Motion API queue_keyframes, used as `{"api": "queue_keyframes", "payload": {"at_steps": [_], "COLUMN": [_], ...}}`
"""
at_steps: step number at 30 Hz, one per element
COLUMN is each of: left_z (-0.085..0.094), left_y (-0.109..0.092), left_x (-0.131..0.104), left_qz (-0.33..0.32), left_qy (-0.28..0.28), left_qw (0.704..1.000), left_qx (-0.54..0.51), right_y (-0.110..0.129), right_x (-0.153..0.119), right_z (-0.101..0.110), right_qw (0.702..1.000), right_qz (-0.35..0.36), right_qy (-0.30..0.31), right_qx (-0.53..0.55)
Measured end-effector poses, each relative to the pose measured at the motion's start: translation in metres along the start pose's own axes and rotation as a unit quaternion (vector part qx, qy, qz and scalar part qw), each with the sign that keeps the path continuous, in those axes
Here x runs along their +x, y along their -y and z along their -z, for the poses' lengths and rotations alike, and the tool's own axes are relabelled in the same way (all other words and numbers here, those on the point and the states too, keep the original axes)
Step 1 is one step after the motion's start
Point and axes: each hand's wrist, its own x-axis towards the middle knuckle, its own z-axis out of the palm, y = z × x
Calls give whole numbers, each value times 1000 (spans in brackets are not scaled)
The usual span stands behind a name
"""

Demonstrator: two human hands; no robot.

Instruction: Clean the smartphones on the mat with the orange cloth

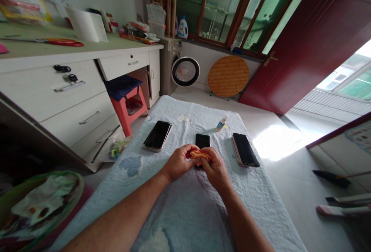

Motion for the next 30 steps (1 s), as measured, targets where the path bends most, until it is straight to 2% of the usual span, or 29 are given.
{"api": "queue_keyframes", "payload": {"at_steps": [2,4,7,9,13,18,23,26,30], "left_z": [1,2,0,-4,-15,-24,-32,-39,-48], "left_y": [1,2,-3,-10,-22,-22,-16,-16,-17], "left_x": [0,-1,-5,-8,-16,-21,-25,-30,-35], "left_qz": [-8,-30,-93,-128,-164,-158,-149,-154,-170], "left_qy": [-38,-48,14,55,106,114,106,97,111], "left_qw": [998,989,962,943,915,893,870,854,844], "left_qx": [56,138,257,301,352,405,458,487,496], "right_y": [-2,-3,-4,-2,-1,-16,-34,-35,-32], "right_x": [4,10,26,42,76,106,112,112,111], "right_z": [2,5,11,13,10,-4,-9,-6,-3], "right_qw": [999,997,993,990,982,965,936,922,905], "right_qz": [0,-10,-9,4,40,54,63,86,104], "right_qy": [-23,-39,-32,-21,1,45,113,142,191], "right_qx": [-29,-65,-110,-137,-185,-253,-328,-350,-366]}}
